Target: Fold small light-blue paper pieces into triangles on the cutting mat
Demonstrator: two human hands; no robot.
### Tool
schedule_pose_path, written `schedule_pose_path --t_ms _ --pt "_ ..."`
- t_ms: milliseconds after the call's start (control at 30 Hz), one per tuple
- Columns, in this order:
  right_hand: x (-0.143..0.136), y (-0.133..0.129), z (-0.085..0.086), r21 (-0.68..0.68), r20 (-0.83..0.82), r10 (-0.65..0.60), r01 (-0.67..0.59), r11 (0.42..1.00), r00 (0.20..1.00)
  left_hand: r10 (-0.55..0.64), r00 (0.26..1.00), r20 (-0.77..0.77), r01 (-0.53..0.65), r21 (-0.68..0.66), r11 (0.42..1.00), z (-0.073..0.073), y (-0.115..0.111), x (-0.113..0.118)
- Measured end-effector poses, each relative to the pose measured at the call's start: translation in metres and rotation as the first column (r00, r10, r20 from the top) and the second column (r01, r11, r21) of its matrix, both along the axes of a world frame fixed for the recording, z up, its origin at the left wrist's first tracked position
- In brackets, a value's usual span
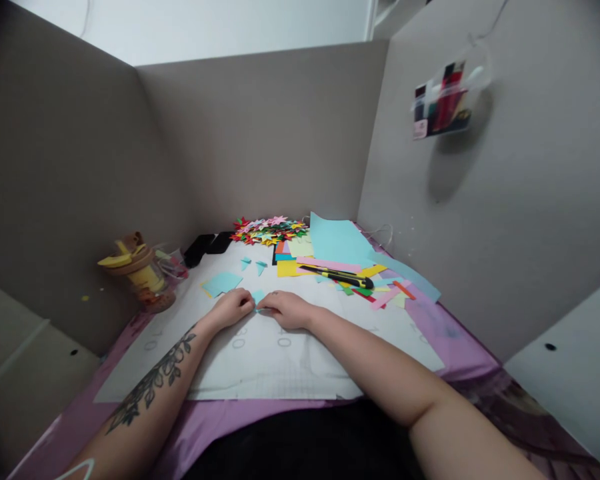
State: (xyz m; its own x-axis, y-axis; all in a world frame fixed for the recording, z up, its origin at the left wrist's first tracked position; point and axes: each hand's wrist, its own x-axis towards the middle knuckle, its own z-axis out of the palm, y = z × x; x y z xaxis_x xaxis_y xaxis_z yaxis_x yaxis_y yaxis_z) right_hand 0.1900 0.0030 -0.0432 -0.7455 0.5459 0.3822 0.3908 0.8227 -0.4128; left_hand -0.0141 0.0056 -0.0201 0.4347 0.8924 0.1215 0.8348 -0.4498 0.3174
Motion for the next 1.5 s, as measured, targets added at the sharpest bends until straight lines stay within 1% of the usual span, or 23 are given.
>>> schedule_pose_path --t_ms 133,300,467,600,667,767,833,933,1067,1133,1367,1500 --pt "0.0007 0.0012 -0.0011 0.03 0.008 0.054 -0.055 0.998 0.998 -0.006 1.0 -0.011 0.006 -0.001 1.0 0.0007 -0.0004 0.0007" --pt "0.0017 0.0012 -0.0002 0.035 0.016 0.042 -0.043 0.998 0.999 0.019 0.999 -0.044 -0.017 0.031 0.999 -0.002 0.0013 0.0023" --pt "0.002 -0.0006 0.0024 0.037 0.033 0.033 -0.034 0.999 0.999 0.054 0.997 -0.058 -0.052 0.029 0.998 -0.0024 0.0008 0.0039" --pt "0.0014 -0.0013 0.0035 0.033 0.042 0.05 -0.052 0.998 0.998 0.031 0.999 -0.045 -0.029 0.029 0.999 -0.001 0.0 0.0033" --pt "0.0009 -0.002 0.0039 0.018 0.037 0.029 -0.03 0.999 0.999 0.018 0.999 -0.03 -0.017 0.022 1.0 0.0001 -0.0004 0.0028" --pt "0.0003 -0.0037 0.0047 -0.006 0.032 -0.044 0.045 0.999 0.999 0.008 1.0 -0.011 -0.008 0.007 1.0 0.0026 -0.0014 0.0026" --pt "0.0002 -0.0046 0.0053 -0.014 0.041 -0.062 0.063 0.998 0.997 0.008 1.0 -0.001 -0.008 -0.007 1.0 0.0041 -0.002 0.003" --pt "0.0002 -0.0041 0.0048 -0.018 0.043 -0.043 0.044 0.999 0.998 0.014 1.0 0.007 -0.014 -0.024 1.0 0.0048 -0.0023 0.0036" --pt "-0.0001 -0.0006 0.0011 0.014 0.014 0.043 -0.044 0.999 0.999 0.029 1.0 -0.006 -0.029 -0.008 1.0 0.0024 -0.0014 0.0037" --pt "-0.0001 0.0011 -0.0009 0.032 0.014 0.066 -0.066 0.997 0.998 0.03 1.0 -0.006 -0.03 0.003 1.0 0.0013 -0.001 0.0034" --pt "-0.0001 0.0019 -0.002 0.064 0.026 0.084 -0.085 0.994 0.996 0.052 0.999 -0.003 -0.052 -0.027 0.998 0.0018 -0.0011 0.0048" --pt "-0.0007 0.001 -0.001 0.074 0.035 0.083 -0.085 0.994 0.996 0.039 0.999 -0.012 -0.039 -0.003 0.999 0.0005 -0.0006 0.005"
